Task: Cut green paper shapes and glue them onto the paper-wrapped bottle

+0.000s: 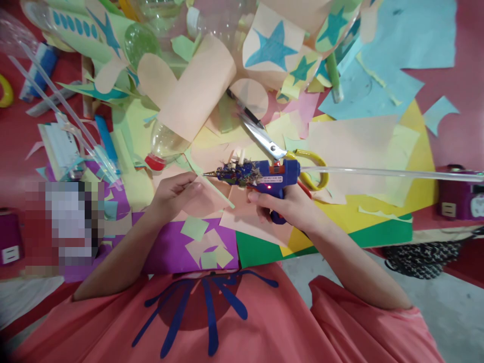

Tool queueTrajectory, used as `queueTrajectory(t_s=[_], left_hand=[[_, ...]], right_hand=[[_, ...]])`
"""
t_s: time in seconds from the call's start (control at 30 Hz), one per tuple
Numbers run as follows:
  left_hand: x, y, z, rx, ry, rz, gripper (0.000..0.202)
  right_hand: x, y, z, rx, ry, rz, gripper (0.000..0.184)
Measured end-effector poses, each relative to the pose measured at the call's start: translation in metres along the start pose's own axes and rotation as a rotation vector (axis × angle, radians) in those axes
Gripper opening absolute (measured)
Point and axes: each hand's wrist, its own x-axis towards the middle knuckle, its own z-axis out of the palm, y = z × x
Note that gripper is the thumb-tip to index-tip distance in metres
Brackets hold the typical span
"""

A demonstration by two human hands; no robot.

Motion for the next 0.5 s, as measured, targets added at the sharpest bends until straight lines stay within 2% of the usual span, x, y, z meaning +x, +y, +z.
queueTrajectory(t_s=[0.5], left_hand=[[0.0023,0.004,-0.0013,-0.052,0.07,-0.031,0.029]], right_hand=[[-0.0016,-0.0001,-0.0025,-0.014,-0.001,0.033,0.038]])
